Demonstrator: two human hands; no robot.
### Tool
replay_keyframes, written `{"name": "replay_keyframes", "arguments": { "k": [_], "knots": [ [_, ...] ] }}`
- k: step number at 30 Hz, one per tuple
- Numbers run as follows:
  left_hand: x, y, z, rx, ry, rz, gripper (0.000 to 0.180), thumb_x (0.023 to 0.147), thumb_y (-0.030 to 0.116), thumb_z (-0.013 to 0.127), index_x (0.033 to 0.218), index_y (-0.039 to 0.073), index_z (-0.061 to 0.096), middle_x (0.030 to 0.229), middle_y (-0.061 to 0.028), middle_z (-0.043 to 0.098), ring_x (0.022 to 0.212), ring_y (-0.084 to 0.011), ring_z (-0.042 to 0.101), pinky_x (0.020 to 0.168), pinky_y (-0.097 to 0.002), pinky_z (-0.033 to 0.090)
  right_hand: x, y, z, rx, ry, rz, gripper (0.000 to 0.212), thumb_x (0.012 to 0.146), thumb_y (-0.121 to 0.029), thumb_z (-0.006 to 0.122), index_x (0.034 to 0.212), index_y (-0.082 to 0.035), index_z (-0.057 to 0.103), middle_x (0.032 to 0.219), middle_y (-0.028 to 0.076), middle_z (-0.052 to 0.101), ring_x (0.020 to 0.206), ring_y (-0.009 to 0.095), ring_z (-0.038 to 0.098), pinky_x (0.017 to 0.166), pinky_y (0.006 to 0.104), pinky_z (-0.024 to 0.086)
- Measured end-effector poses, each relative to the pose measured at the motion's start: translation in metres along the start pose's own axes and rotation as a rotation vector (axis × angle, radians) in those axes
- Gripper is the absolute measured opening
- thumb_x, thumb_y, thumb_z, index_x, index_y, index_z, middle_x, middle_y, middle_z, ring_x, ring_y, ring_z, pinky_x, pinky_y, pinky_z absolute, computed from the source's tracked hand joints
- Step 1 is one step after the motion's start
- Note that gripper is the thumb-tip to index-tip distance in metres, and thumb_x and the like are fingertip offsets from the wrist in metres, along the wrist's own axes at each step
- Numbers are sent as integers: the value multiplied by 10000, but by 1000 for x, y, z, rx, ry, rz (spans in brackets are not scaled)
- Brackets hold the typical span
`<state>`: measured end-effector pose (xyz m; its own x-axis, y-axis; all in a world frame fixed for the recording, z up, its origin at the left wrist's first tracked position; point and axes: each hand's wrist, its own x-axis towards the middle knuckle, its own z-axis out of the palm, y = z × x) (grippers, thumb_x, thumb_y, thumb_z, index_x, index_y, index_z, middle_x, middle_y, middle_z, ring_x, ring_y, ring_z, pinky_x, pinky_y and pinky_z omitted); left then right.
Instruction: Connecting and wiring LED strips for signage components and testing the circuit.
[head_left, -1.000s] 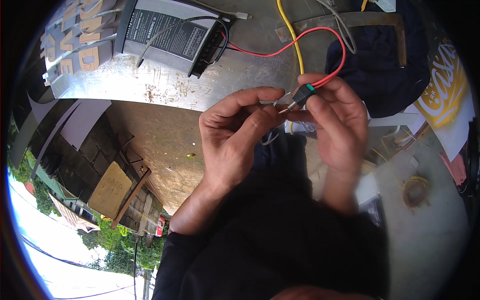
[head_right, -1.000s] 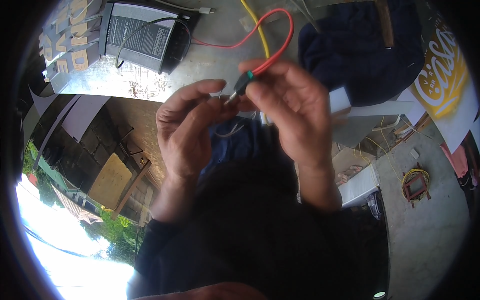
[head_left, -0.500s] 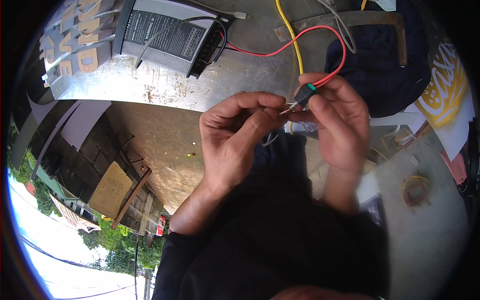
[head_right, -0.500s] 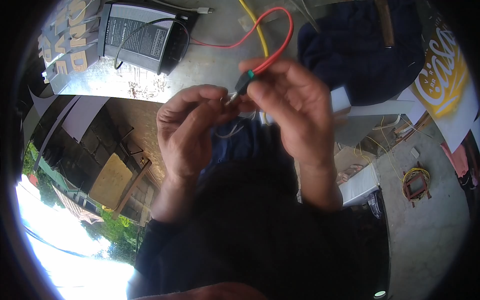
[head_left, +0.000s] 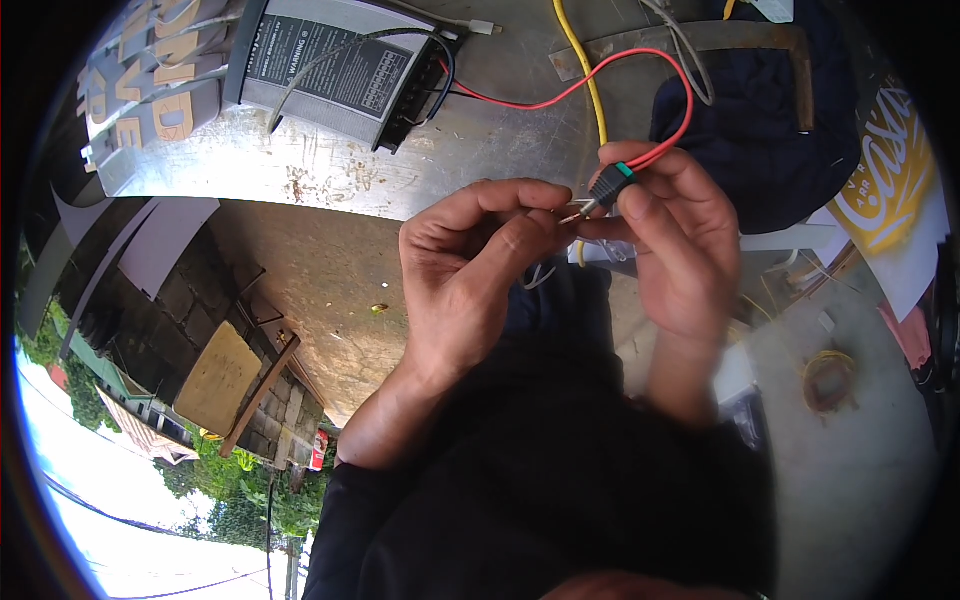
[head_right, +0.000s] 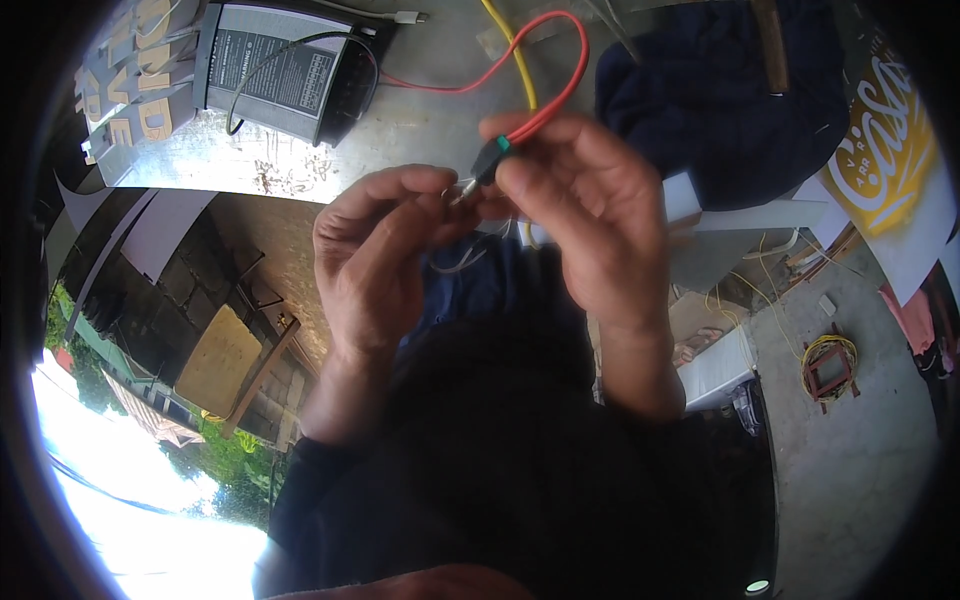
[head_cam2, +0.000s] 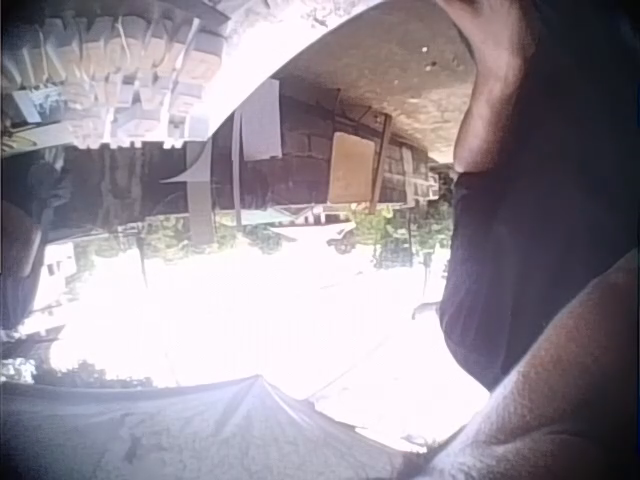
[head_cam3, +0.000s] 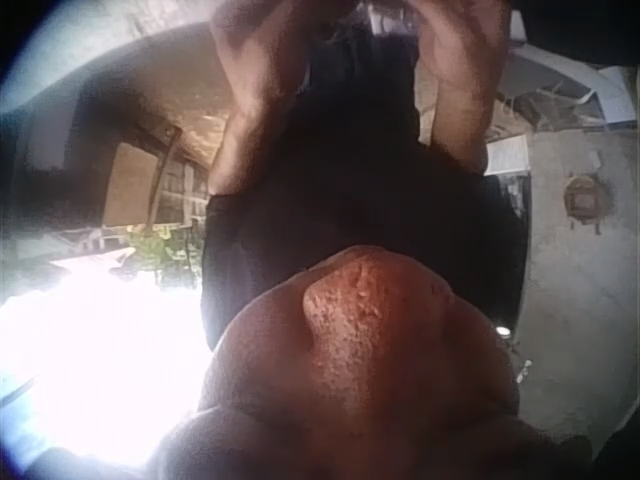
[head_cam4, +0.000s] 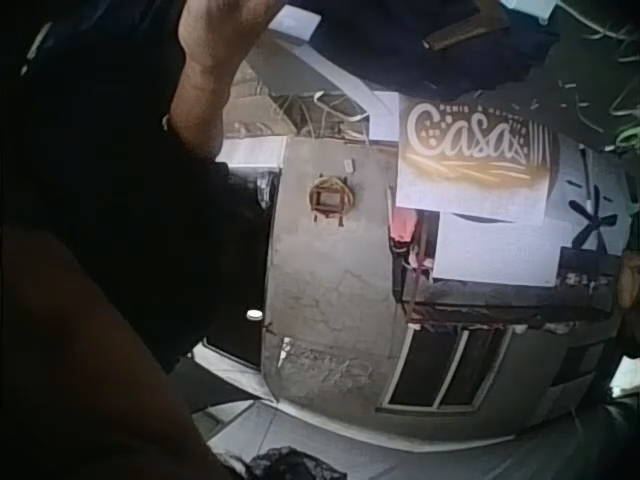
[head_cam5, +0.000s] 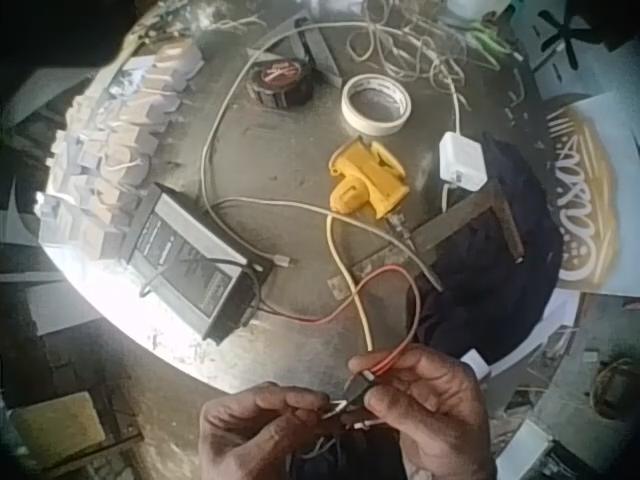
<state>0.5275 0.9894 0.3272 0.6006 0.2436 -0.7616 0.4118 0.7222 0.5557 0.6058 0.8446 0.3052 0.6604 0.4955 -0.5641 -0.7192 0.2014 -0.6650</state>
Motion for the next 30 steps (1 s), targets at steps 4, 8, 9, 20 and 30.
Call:
{"name": "replay_keyframes", "arguments": {
  "k": [4, 8, 9, 20, 30],
  "knots": [
    [-1, -2, -2, -10, -21, 3, 184, 895, -38, 516, 1044, -90, 612, 949, -213, 682, 884, -280, 700, 811, -315, 576, -1, -1, -1, -2, -16, -3, 233, 929, -29, 565, 1154, 32, 574, 1091, 98, 653, 886, 138, 661, 775, 296, 580],
    [0, -1, 0, -7, -22, 16, 186, 898, -33, 512, 1044, -88, 613, 946, -212, 683, 886, -279, 700, 821, -316, 571, 0, 0, -3, -22, -28, -43, 234, 929, -30, 564, 1154, 33, 573, 1091, 98, 654, 882, 139, 663, 776, 295, 580],
    [0, -1, 1, 0, -32, 25, 188, 898, -32, 513, 1046, -87, 614, 947, -212, 683, 884, -277, 700, 821, -317, 571, 0, 0, -3, -13, -20, -25, 235, 929, -30, 565, 1155, 32, 573, 1090, 99, 654, 877, 138, 664, 776, 293, 580],
    [3, -2, 0, -52, -43, 23, 145, 891, -60, 548, 988, -74, 655, 948, -148, 683, 880, -204, 688, 827, -305, 569, 3, -1, -5, -4, -22, -36, 213, 925, -21, 569, 1131, 31, 586, 1093, 102, 659, 854, 133, 667, 777, 282, 565],
    [3, -2, 1, -42, -45, 14, 144, 886, -60, 555, 986, -73, 658, 944, -141, 685, 882, -195, 685, 819, -297, 567, 2, -2, -4, 5, -8, -43, 217, 920, -11, 571, 1133, 32, 585, 1091, 101, 660, 851, 131, 665, 783, 281, 558]
  ]
}}
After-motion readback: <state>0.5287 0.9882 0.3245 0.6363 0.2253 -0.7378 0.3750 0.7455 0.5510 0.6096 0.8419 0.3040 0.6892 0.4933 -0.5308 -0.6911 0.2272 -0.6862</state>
